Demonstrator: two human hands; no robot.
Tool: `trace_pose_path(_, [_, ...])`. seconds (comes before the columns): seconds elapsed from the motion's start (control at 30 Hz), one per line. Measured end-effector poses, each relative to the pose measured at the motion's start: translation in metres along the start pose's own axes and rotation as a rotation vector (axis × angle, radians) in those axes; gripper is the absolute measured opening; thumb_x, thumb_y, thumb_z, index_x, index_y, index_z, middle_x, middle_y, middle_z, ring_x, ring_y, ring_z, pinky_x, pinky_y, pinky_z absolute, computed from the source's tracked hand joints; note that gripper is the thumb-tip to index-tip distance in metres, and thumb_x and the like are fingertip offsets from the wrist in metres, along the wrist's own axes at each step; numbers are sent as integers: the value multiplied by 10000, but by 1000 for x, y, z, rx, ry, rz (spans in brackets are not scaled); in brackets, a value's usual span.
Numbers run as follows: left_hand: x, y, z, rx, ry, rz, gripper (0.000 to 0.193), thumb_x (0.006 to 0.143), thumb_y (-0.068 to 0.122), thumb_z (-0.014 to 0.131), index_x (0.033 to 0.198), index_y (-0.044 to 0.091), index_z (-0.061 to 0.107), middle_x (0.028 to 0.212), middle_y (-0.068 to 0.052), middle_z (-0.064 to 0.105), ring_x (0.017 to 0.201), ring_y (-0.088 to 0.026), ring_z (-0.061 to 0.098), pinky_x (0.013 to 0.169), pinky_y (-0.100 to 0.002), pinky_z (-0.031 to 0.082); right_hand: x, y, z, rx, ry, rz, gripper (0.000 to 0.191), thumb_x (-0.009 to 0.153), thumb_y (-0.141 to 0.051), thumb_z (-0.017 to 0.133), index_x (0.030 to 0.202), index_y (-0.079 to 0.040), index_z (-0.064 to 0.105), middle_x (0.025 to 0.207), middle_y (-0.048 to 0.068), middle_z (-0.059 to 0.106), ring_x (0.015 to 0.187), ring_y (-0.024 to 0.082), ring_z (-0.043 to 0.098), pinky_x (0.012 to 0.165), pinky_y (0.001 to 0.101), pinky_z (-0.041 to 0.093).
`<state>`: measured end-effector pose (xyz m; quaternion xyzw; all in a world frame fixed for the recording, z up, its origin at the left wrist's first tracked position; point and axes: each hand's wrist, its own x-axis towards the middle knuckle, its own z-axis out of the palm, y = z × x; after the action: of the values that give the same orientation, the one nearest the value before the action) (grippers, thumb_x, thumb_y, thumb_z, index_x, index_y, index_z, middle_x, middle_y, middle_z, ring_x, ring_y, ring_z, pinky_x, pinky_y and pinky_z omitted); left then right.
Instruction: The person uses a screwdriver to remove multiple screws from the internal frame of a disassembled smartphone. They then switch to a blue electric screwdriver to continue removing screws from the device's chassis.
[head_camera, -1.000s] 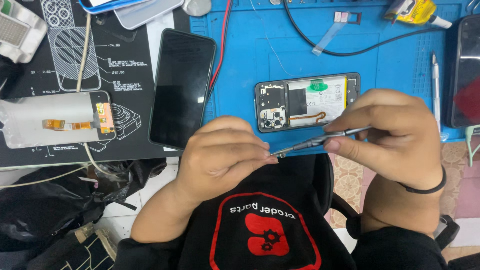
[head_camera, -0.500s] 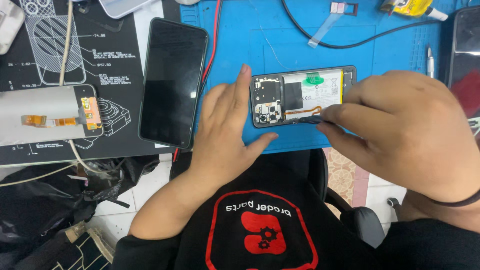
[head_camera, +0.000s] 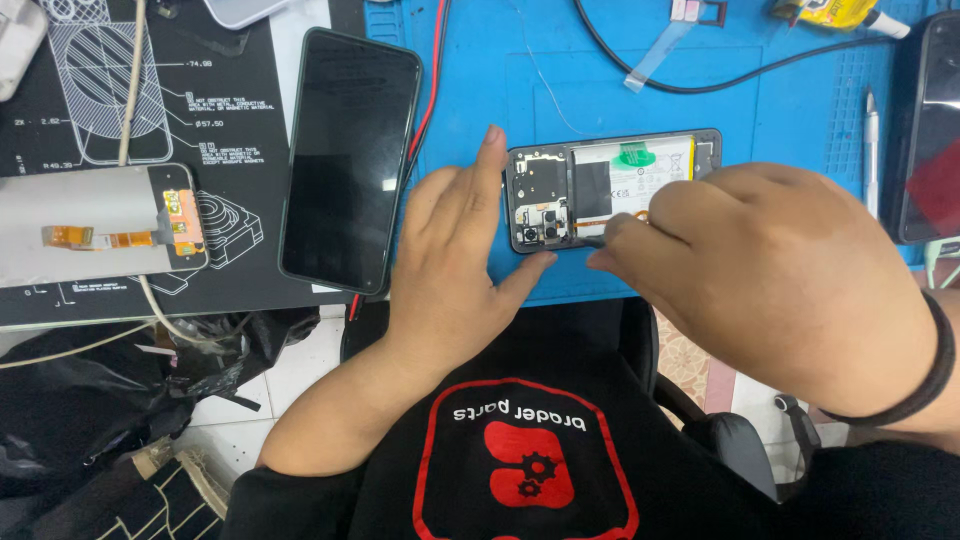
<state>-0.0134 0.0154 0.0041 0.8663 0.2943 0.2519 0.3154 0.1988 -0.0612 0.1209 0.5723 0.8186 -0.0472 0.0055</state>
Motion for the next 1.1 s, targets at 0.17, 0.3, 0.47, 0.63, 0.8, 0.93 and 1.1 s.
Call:
trace_pose_path(0.17, [2,1,0,-19,7,-23,1052,809,201,899,1596,-17,237,1324,-146,644,1260,-331,516,1119,-419,397,7,2,0,-76,-157,23,187,799,-313,694,884,-148,675,746,21,537,749,230,627,669,360,526])
trace_pose_path(0.3, [3,4,0,-8,10,-27,1055,799,222,902,1597,-9,253,1277,-143,659,1264,-326,514,1115,-421,395,6,5,0,-160,-215,22,185,859,-353,707,906,-175,698,761,21,545,774,219,634,699,351,540])
trace_pose_path(0.47, [4,5,1,-11,11,-33,1045,808,225,892,1601,-8,252,1271,-138,658,1270,-328,513,1115,-420,393,4,8,1,-128,-143,14,334,860,-468,714,860,-136,684,774,36,541,765,236,622,722,370,541])
trace_pose_path(0.63, [5,6,2,-13,15,-44,1031,808,226,888,1595,-11,266,1276,-139,656,1260,-334,510,1118,-422,393,6,6,-1,-170,-103,-41,370,831,-494,706,823,-126,663,785,38,545,758,219,636,736,360,553])
trace_pose_path(0.8, [6,7,4,-3,22,-41,996,808,222,885,1584,-3,301,1278,-134,658,1250,-329,512,1117,-418,398,10,4,-4,-138,-71,-47,333,806,-436,718,868,-111,683,778,50,546,756,238,647,715,355,558])
trace_pose_path(0.93, [6,8,6,-11,18,-54,982,820,222,884,1586,-3,310,1276,-123,665,1236,-318,519,1106,-408,404,12,5,-3,-237,-323,96,303,903,-474,716,849,-180,671,746,18,542,785,225,655,725,352,556])
trace_pose_path(1.1, [5,7,6,-15,18,-58,977,821,215,889,1584,-3,318,1260,-114,672,1220,-311,529,1101,-398,410,11,3,-1,-194,-208,46,263,883,-417,701,871,-155,693,770,33,552,791,251,650,725,359,543])
